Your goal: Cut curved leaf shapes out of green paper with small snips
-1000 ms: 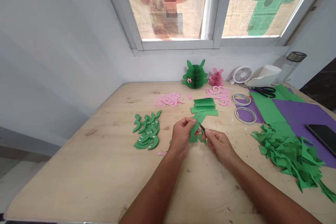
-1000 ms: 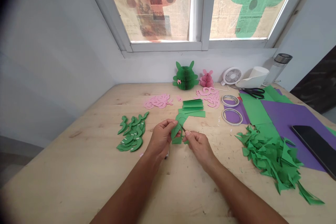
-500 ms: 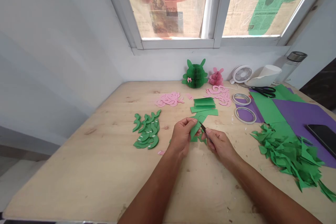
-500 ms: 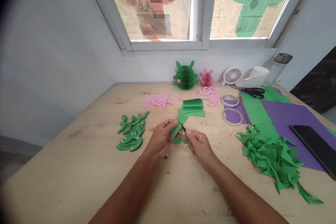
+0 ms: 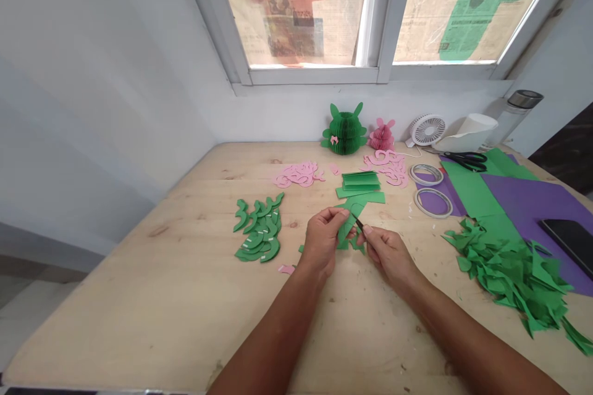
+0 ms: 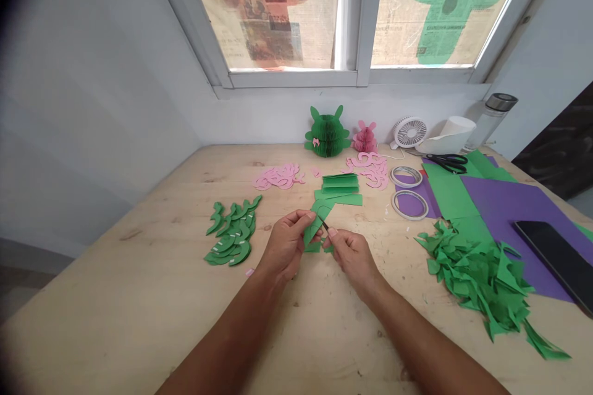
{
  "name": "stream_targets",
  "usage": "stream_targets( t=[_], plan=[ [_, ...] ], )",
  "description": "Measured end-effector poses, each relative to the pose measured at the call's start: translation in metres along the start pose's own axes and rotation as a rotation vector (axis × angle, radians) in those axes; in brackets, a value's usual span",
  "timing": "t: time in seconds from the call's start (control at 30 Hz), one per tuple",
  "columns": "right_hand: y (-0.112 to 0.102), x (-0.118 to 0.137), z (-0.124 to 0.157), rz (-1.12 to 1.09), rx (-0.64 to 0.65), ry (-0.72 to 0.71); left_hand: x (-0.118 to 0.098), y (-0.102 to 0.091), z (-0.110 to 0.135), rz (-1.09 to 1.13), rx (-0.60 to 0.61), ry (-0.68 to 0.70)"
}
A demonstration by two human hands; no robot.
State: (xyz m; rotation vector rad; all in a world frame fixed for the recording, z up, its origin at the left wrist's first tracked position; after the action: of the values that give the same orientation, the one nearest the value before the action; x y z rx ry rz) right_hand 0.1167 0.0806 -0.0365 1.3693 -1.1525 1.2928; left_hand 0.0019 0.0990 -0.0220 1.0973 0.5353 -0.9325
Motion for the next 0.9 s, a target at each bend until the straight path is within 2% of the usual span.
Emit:
stream_targets(
  t=[0.9],
  plan=[
    [-0.0003,0.0040,0.0018,0.025,-0.014,0.011,-0.0016,-0.0015,0.0017,0.003,-0.045,0.003]
  ],
)
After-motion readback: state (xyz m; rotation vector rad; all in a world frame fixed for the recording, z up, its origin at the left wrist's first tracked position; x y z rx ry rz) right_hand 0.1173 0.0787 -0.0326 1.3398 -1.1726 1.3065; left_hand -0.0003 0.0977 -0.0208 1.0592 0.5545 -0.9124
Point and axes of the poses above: each hand's wrist, its own z-axis away from the middle knuckle, its own y-axis out of the palm, x = y × z, the point moved 10 cm from there along -z, towards the middle knuckle, and after that the axes turned 12 degrees about -y, right-handed, at the moved point
